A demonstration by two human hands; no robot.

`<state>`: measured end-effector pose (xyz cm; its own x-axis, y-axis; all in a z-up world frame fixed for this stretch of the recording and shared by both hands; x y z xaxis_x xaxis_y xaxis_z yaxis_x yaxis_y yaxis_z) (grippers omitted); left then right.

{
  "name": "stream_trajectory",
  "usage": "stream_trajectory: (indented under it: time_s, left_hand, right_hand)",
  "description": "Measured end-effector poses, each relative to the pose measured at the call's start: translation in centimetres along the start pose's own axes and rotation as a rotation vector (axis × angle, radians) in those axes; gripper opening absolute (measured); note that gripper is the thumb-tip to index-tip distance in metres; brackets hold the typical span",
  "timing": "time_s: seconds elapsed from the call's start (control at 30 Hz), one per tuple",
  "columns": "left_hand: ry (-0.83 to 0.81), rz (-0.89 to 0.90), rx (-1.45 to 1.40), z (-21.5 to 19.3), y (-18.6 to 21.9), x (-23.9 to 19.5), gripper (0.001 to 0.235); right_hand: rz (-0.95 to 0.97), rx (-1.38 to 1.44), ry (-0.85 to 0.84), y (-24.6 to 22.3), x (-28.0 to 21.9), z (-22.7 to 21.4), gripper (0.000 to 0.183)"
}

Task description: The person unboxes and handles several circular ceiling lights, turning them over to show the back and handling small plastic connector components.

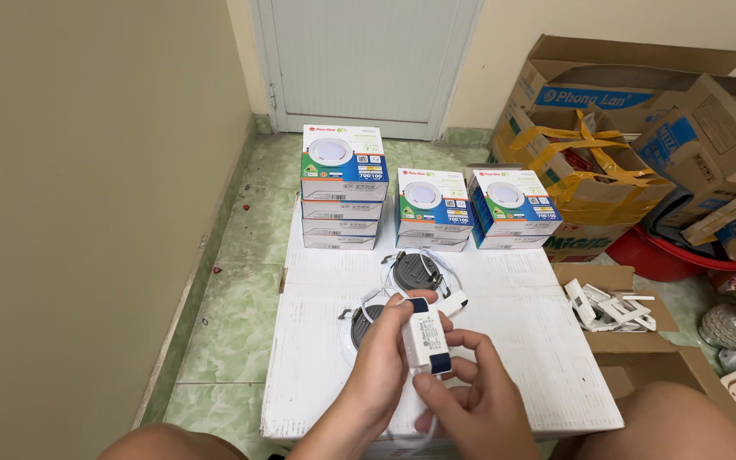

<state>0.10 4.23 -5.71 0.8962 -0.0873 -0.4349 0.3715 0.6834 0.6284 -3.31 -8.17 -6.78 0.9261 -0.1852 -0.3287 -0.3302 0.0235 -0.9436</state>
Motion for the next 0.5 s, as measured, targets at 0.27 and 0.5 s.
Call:
stream_trajectory:
  time_s: [0.27, 0.5]
  left_hand:
    - [0.065, -0.01, 0.145, 0.1, 1.2, -0.6, 0.032]
    - [-0.007, 0.029, 0.404, -0.9, 1.8, 0.6, 0.025]
  right_hand:
    - [-0.029, -0.043, 0.001, -0.5, 0.8, -0.6, 0.025]
    - [0.126, 0.145, -0.097, 0.9, 2.1, -0.9, 0.03]
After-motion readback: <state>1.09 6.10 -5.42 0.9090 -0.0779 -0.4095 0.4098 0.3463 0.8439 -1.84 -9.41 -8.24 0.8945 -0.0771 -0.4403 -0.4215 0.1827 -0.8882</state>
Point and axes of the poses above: each hand's wrist, its own x-axis towards the middle knuckle, its own z-axis out of the palm, y = z × x, the point moved 5 cm from there along x, towards the middle knuckle, and after that the axes turned 6 degrees about y, right-handed, at the moved point
